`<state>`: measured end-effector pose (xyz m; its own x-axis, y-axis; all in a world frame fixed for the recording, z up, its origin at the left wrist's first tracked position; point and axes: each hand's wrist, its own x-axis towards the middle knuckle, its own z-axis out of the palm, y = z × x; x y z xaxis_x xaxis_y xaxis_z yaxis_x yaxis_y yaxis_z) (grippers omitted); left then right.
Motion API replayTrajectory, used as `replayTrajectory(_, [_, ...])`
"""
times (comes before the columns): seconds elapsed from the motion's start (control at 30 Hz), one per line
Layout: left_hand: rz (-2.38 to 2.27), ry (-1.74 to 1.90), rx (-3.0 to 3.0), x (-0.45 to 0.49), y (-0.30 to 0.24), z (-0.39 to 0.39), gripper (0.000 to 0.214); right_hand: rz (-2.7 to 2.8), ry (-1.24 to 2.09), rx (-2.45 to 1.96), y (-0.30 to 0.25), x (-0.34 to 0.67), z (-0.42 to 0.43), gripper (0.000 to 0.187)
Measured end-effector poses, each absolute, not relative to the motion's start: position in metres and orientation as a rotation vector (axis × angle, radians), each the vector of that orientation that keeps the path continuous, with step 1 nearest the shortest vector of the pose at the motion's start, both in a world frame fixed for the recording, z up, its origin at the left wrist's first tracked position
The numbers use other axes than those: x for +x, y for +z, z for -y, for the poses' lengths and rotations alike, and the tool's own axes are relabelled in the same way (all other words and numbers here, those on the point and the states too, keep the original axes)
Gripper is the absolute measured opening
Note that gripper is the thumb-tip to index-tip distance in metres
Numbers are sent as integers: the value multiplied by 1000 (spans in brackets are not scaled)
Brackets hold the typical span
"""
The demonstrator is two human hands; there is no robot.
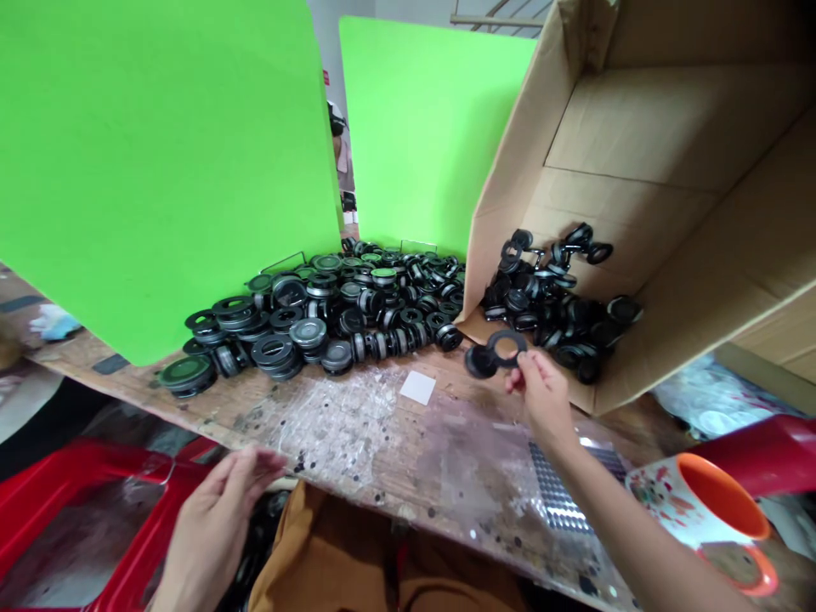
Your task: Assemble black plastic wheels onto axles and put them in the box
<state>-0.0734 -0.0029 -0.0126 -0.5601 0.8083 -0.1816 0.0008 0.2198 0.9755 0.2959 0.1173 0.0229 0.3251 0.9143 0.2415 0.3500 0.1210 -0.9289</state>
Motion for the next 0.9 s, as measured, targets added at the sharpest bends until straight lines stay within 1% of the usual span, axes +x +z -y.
replayTrajectory(0.03, [-1552,1419,676,-54,-5,1,47,1246,743,-1390,20,284,-96,39])
replayTrajectory(0.07, [-1358,1350,624,-34,1,0,50,1194,991,-1239,17,271,-76,36])
replayTrajectory(0.1, [-1208,1258,563,-15,5,0,55,1134,1210,-1119,14,260,-57,34])
replayTrajectory(0.17, [-967,1048,441,20,6,3,61,1022,1491,-978,7,242,-25,32])
replayTrajectory(0.27, [-817,874,360,52,0,11,56,977,1695,-930,-1,235,6,33])
replayTrajectory(0.33, [-794,835,362,59,-4,15,49,1072,1734,-988,-4,246,13,35])
replayTrajectory(0.4, [-778,845,380,58,-5,18,44,1239,1616,-1154,-7,271,12,35])
replayTrajectory(0.43, [-768,861,396,57,-5,18,42,1335,1473,-1272,-10,287,9,33])
replayTrajectory(0.57, [-748,933,533,53,-2,17,41,1692,593,-1733,-24,354,-13,19])
replayTrajectory(0.63, [-748,941,607,55,-3,17,45,1802,361,-1811,-32,376,-24,17])
replayTrajectory(0.77, [-760,924,664,62,-4,19,54,1883,317,-1808,-43,386,-38,18])
replayTrajectory(0.9, [-807,898,668,66,-5,20,55,1940,303,-1817,-48,381,-44,19])
